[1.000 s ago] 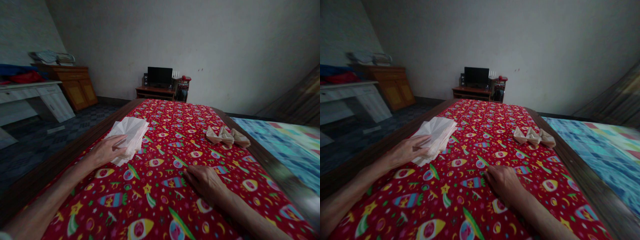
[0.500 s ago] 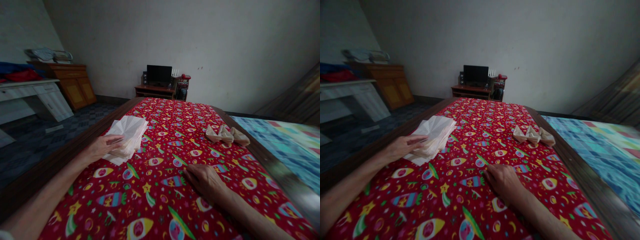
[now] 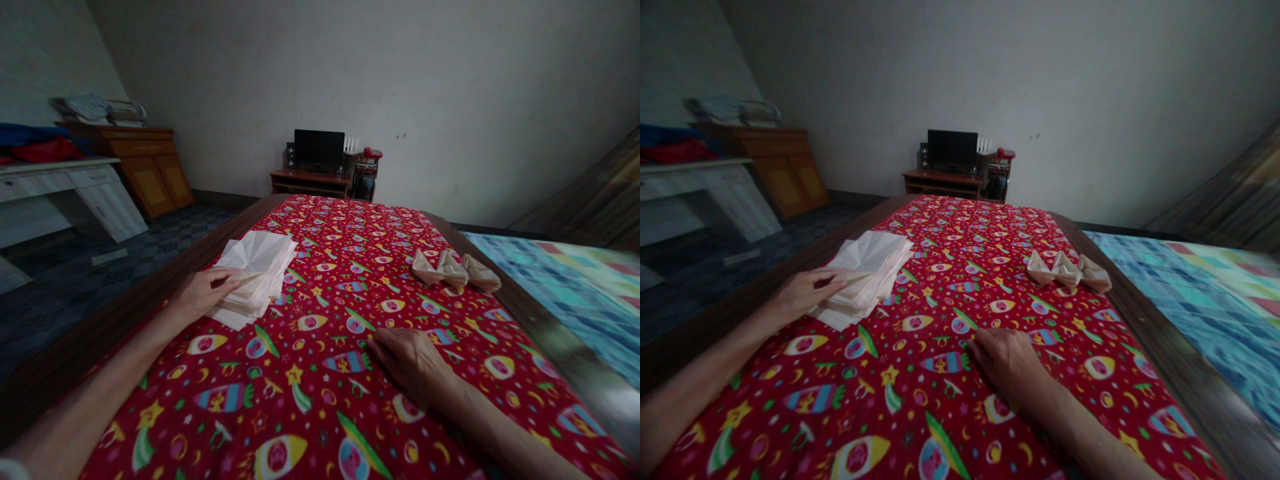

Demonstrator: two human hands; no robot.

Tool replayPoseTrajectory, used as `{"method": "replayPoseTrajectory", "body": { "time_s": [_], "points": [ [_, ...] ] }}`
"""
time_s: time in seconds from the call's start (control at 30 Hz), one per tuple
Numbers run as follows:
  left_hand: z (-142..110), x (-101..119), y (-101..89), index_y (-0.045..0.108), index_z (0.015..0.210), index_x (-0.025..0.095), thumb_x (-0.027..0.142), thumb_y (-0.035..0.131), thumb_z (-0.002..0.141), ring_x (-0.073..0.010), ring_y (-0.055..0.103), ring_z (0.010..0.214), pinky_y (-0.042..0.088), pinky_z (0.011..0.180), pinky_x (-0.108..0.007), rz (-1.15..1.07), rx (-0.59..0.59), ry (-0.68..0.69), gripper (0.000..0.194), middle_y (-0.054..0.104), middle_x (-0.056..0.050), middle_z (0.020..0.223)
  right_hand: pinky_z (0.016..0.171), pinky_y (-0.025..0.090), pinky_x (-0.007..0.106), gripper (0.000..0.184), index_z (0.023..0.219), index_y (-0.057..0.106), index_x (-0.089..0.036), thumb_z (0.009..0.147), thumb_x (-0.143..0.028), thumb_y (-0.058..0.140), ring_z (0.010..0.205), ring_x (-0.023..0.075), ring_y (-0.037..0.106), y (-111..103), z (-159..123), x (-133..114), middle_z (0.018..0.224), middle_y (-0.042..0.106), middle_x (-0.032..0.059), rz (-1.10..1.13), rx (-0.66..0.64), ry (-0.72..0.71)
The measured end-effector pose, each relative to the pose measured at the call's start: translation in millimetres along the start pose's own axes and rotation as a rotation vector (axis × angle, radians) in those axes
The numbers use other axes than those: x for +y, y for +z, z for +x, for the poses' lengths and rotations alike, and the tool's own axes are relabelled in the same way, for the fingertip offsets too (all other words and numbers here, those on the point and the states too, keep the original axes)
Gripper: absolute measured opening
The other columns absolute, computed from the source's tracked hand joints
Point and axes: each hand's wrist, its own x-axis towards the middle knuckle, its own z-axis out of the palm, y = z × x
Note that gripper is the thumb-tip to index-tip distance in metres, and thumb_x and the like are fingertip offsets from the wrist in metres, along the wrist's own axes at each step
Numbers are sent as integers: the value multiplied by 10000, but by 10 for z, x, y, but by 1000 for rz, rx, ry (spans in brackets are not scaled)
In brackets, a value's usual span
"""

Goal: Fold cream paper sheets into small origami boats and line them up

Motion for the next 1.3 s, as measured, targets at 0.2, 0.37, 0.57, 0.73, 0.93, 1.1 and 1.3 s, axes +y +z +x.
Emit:
{"method": "replayPoseTrajectory", "body": {
  "time_s": [0.2,0.37,0.57,0.73,0.93,1.1,1.3],
  "points": [
    [-77,190,-21,699,844,204,359,436,852,-204,624,932,462,900,-306,157,185,338,305,707,-57,953,523,231,252,342,680,519,-163,954,-294,361,497,91,433,28,2,10,579,533,3,15,-13,8],
    [-208,552,-30,681,856,201,257,447,890,-181,611,934,435,863,-288,305,117,531,243,695,-35,945,517,215,257,341,673,513,-163,952,-296,369,482,86,412,29,1,9,561,517,-7,10,-16,9],
    [-186,496,100,689,837,206,321,461,890,-169,622,858,438,764,-258,286,6,400,261,697,-29,920,523,207,259,337,693,516,-160,959,-296,360,494,85,411,21,-13,0,581,530,-4,-12,-5,-10],
    [-158,330,164,685,871,218,507,428,892,-184,631,865,448,777,-263,256,-7,375,387,700,-39,941,521,194,264,340,706,525,-159,963,-307,358,490,86,404,23,-15,-4,579,531,-5,-12,7,-16],
    [-163,354,165,699,910,217,576,492,833,-221,617,949,465,820,-306,239,-33,397,422,695,-56,996,525,201,263,343,702,519,-162,965,-312,357,497,87,404,12,-15,-5,580,523,-7,-5,4,-8],
    [-124,347,139,709,930,215,587,540,789,-225,614,965,474,850,-324,161,-83,408,432,702,-59,1005,518,206,258,331,686,504,-164,959,-292,368,482,81,377,4,0,-8,563,501,-17,9,16,-26],
    [-85,267,174,718,906,223,606,555,769,-225,618,953,481,841,-335,108,-72,425,439,712,-53,979,515,213,254,326,683,500,-164,956,-287,369,480,80,380,0,11,-5,563,501,-17,13,11,-28]
  ]
}}
